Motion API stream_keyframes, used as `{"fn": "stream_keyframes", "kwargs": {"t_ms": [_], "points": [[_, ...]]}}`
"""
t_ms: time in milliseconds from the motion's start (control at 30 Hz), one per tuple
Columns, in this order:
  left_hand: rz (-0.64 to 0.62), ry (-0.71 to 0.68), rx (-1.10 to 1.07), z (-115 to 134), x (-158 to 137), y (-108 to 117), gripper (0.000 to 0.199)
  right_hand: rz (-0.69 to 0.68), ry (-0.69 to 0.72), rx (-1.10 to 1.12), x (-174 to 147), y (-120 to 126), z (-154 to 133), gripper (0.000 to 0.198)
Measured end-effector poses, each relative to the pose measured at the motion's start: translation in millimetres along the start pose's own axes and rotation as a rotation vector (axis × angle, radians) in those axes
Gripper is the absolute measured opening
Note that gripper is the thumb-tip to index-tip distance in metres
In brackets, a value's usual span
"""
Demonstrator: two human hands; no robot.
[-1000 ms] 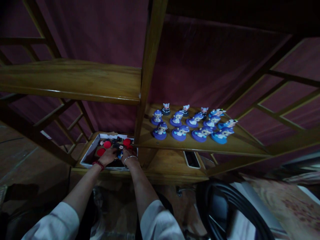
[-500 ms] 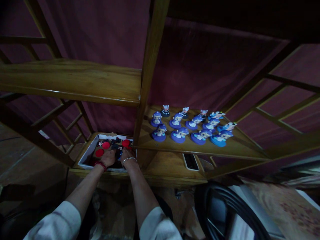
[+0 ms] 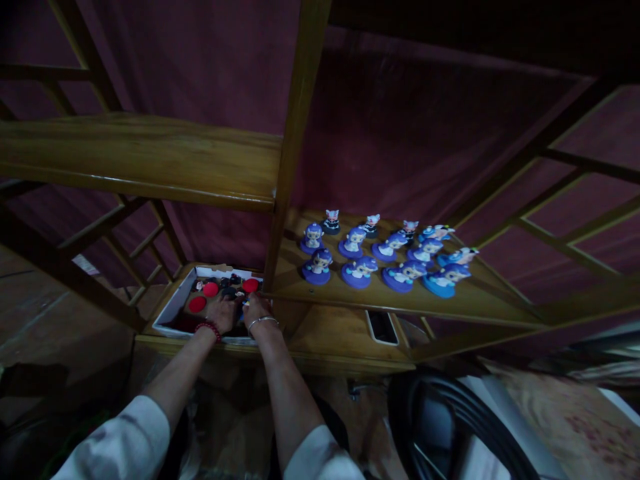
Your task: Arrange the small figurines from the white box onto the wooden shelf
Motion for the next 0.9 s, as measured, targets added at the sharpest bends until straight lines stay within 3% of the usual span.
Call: {"fn": "stream_keyframes", "kwargs": {"t_ms": [200,433,667,900], "points": [[-0.001,0.016,0.016,4,-3,4,0.032,0.02,0.01,0.012,-2,6,-1,0.026],[0.036,0.045,-0.021,3,0,5,0.041,0.052,0.02,0.065,2,-2,2,0.025],[0.136,0.081,-0.287,-6,0,9,0.033,0.111,0.021,0.16,4,-3,3,0.029],[0.123,0.137,-0.359,-18,5,12,0.025,0.191,-0.028,0.274,6,0,7,0.036]]}}
Point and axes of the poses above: each hand's wrist, its own x-axis towards the middle knuckle, its own y-axis out of the back of the hand, z = x × y, the point moved 7 cm from there along x, towards the middle knuckle, and after that the axes turned 13 degrees about z, right-handed, at the moved point
